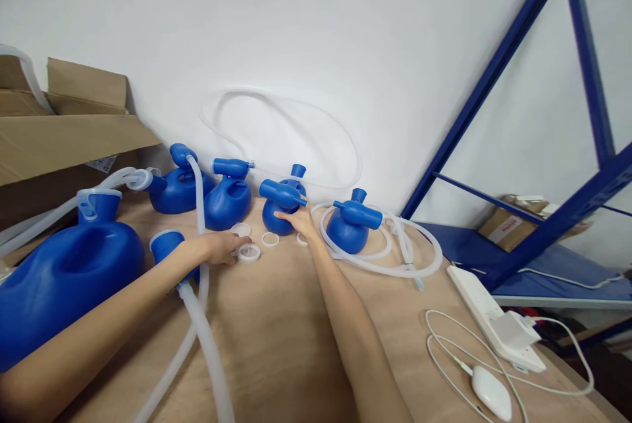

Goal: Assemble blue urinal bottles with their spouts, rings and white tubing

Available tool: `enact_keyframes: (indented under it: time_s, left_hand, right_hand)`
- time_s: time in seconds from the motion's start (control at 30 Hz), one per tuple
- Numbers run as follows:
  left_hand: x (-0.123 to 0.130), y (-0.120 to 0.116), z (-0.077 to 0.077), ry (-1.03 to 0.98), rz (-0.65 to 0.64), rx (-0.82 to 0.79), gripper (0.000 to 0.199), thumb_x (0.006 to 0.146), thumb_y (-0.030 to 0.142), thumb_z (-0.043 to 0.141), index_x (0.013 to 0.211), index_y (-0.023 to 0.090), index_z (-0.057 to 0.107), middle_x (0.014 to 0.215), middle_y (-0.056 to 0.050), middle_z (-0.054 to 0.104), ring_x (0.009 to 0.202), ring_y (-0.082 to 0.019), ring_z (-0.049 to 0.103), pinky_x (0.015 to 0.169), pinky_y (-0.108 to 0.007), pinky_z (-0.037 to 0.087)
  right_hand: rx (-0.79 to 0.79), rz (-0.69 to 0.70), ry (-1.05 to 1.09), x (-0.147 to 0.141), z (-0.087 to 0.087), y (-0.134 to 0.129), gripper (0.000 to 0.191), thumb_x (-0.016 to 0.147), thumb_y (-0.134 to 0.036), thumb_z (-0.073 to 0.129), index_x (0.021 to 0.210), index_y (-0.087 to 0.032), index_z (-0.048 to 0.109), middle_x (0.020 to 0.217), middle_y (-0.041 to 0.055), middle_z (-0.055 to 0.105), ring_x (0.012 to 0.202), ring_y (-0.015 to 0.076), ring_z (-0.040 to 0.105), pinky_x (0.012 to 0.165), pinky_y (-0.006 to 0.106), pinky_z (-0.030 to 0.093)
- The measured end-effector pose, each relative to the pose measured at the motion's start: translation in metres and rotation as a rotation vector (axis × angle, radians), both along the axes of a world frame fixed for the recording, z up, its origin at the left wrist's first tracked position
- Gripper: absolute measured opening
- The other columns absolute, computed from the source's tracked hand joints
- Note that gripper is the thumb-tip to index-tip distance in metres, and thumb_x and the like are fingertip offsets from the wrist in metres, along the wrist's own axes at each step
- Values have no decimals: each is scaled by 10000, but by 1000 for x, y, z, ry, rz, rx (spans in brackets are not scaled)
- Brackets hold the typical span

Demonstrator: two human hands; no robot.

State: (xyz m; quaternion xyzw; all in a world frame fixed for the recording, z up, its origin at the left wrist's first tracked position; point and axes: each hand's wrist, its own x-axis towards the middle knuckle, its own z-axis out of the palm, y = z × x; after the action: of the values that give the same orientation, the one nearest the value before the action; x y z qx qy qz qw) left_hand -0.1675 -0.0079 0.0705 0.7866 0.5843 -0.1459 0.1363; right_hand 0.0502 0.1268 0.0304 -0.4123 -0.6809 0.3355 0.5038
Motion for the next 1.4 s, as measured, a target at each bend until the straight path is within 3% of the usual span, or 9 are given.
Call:
enact_keyframes:
  time_s: [0.23, 0.4, 0.5, 0.63, 0.73, 0.9, 1.1, 1.27, 1.4]
  left_hand:
    - [5, -7, 2, -42, -72, 74, 671, 877, 270, 661, 1538, 318, 557, 1493, -192, 553, 1312, -411, 630, 1016, -506, 560]
    - [10, -7, 4, -94, -177, 158, 644, 750, 144, 760, 1367, 312, 684, 1450, -131, 605, 1334, -358, 607, 1083, -438, 511]
    - [12, -6, 5, -97, -186, 170, 423, 749, 155, 754, 1158, 265, 760, 1310, -108, 696, 1187, -333, 692, 994, -396, 544]
    - [11, -4, 3, -90, -169, 175, 166, 756, 172, 721, 913, 216, 755, 1119, -108, 756, 1041, -324, 736, 862, -369, 560]
    - [7, -2, 5, -138, -197, 186, 120, 743, 153, 694, 846, 201, 734, 1214, -110, 750, 1098, -309, 722, 904, -353, 552]
    - [3, -8, 27, -359, -259, 173, 115, 855, 280, 645, 870, 194, 720, 1480, -86, 653, 1275, -283, 662, 1069, -338, 511]
    - [33, -44, 54, -963, -181, 127, 465, 764, 501, 853, 1064, 209, 650, 1226, -75, 758, 1089, -264, 740, 978, -390, 619]
    - [60, -63, 44, -980, -257, 253, 649, 790, 559, 853, 1327, 262, 642, 1341, -63, 721, 1178, -273, 728, 1061, -439, 608]
    - [64, -60, 29, -912, -315, 364, 598, 862, 604, 783, 1325, 251, 647, 1387, -71, 713, 1216, -273, 722, 1065, -416, 611]
  right_hand:
    - [-114, 231, 32, 66, 34, -57, 785, 622, -367, 950, 1342, -233, 668, 1312, 113, 747, 1330, 316, 641, 1172, 490, 472]
    - [-243, 312, 76, 111, 26, -102, 903, 576, -380, 986, 1399, -285, 626, 1409, 109, 699, 1410, 346, 586, 1195, 587, 449]
    - [-288, 337, 61, 129, 21, -120, 971, 520, -405, 1021, 1401, -281, 633, 1382, 97, 714, 1421, 350, 574, 1219, 603, 422]
    - [-264, 325, -17, 139, 19, -136, 769, 561, -414, 1013, 1261, -262, 733, 1277, 86, 768, 1330, 366, 647, 1189, 615, 469]
    - [-246, 298, -84, 140, 17, -144, 691, 573, -358, 1015, 1214, -291, 766, 1262, 82, 778, 1284, 382, 680, 1196, 607, 475]
    - [-243, 282, -85, 138, 12, -149, 656, 577, -326, 1010, 1189, -299, 775, 1243, 70, 779, 1281, 394, 684, 1167, 588, 526]
    - [-227, 372, -42, 138, 1, -147, 666, 596, -441, 999, 1207, -308, 767, 1221, 78, 782, 1279, 381, 682, 1169, 574, 504]
    - [-29, 386, 213, 134, -8, -146, 1089, 510, -643, 984, 1461, -315, 567, 1533, 118, 591, 1403, 343, 592, 1198, 473, 463]
    - [-66, 350, 272, 126, -9, -154, 977, 613, -600, 953, 1447, -310, 532, 1491, 112, 612, 1366, 330, 610, 1156, 496, 497]
